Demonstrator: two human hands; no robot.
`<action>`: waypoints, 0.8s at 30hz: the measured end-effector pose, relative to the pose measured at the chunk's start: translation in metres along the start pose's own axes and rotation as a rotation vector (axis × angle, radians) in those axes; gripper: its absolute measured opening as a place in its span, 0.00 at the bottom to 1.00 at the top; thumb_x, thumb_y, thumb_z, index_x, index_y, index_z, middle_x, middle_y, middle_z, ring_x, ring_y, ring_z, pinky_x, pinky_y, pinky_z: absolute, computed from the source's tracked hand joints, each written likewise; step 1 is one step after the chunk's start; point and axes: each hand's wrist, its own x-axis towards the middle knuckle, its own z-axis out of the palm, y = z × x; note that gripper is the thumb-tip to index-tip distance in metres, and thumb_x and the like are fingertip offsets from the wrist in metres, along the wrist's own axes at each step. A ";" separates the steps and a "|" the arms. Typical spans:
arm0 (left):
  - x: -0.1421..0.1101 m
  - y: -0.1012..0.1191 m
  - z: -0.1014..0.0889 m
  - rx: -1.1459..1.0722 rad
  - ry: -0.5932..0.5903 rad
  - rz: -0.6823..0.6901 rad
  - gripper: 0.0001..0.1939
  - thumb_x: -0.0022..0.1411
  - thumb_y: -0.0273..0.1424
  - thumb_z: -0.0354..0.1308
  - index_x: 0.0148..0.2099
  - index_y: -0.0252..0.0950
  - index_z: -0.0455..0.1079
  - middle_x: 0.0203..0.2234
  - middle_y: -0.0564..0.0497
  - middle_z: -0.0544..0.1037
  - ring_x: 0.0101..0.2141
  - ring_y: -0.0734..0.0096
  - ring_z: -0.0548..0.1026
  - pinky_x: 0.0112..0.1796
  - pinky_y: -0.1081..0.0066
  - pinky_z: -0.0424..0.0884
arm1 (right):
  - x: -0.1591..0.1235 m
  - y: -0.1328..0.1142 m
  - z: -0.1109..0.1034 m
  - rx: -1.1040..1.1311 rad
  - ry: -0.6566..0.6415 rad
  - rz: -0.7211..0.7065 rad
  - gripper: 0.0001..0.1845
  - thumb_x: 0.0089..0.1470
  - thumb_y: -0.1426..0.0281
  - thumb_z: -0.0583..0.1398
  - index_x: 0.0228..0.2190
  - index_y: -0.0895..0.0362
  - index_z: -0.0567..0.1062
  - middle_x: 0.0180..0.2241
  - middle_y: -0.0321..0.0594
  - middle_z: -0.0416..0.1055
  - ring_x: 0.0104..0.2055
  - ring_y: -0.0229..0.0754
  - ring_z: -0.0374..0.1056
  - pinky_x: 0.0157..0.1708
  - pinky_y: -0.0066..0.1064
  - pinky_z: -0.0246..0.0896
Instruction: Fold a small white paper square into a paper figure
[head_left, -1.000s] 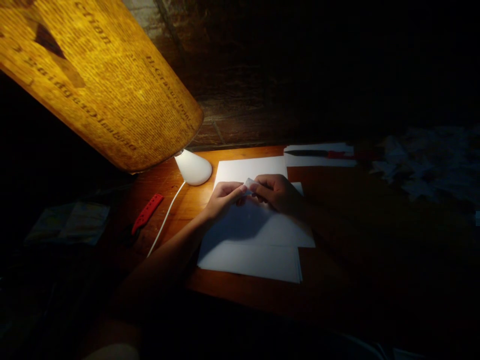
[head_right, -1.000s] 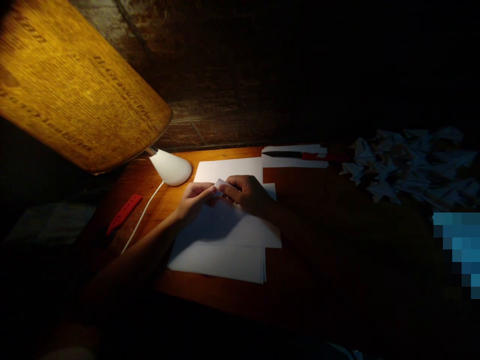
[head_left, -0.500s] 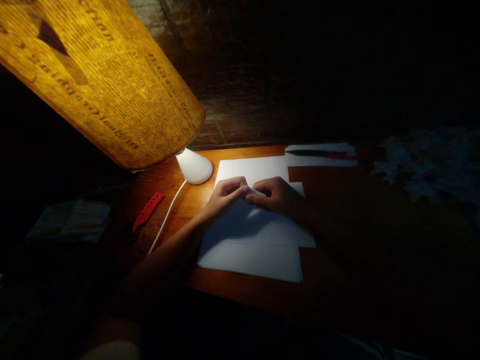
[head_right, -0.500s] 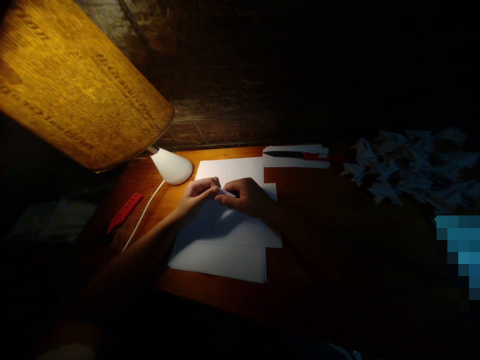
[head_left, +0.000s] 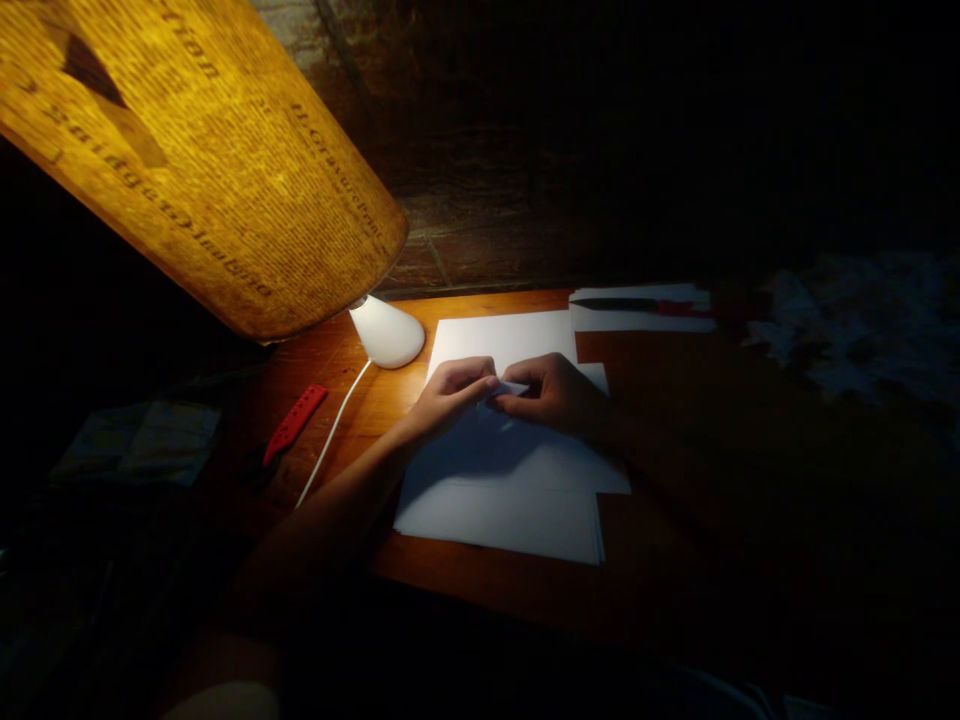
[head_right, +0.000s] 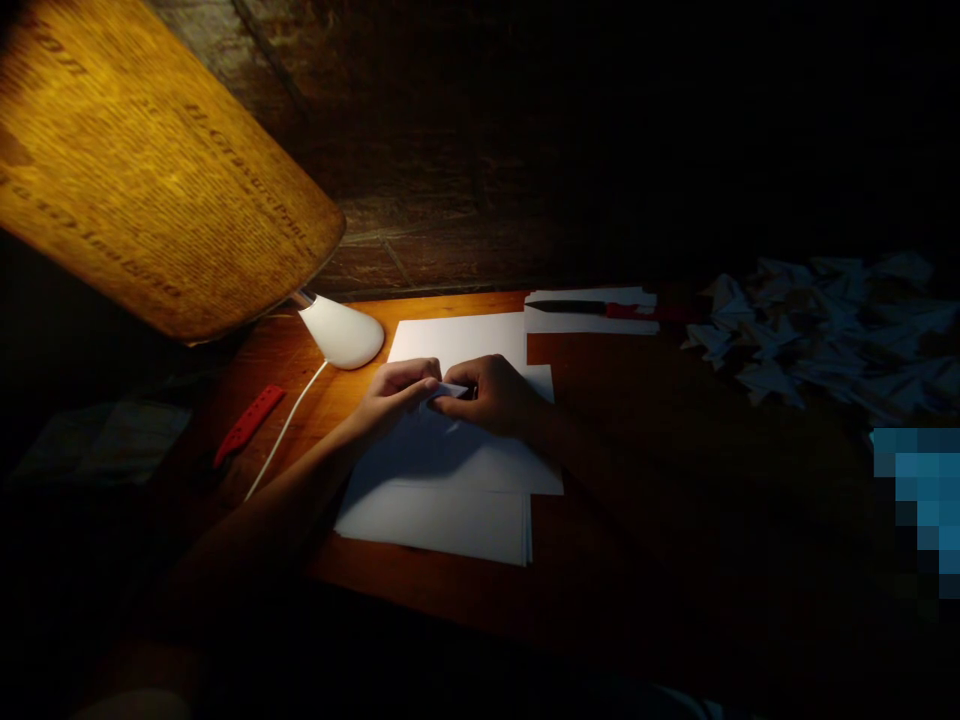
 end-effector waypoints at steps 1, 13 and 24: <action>0.000 0.001 0.000 -0.004 0.009 -0.007 0.33 0.64 0.59 0.66 0.25 0.37 0.64 0.21 0.56 0.63 0.25 0.74 0.59 0.27 0.70 0.53 | 0.000 0.000 0.000 0.008 0.001 0.000 0.25 0.56 0.55 0.66 0.18 0.52 0.62 0.19 0.26 0.53 0.23 0.32 0.49 0.25 0.32 0.43; 0.000 -0.006 -0.001 -0.087 0.048 -0.033 0.32 0.62 0.58 0.67 0.23 0.37 0.63 0.20 0.56 0.62 0.24 0.74 0.58 0.28 0.70 0.52 | 0.001 -0.003 -0.001 0.117 0.005 0.064 0.25 0.55 0.50 0.69 0.21 0.56 0.74 0.18 0.30 0.63 0.21 0.32 0.55 0.23 0.31 0.46; -0.002 -0.002 -0.004 -0.168 -0.056 -0.062 0.29 0.60 0.52 0.72 0.23 0.35 0.67 0.22 0.53 0.69 0.27 0.71 0.69 0.27 0.73 0.63 | -0.001 -0.006 0.000 0.298 0.137 0.109 0.28 0.58 0.48 0.69 0.20 0.55 0.72 0.16 0.29 0.62 0.20 0.31 0.54 0.20 0.28 0.44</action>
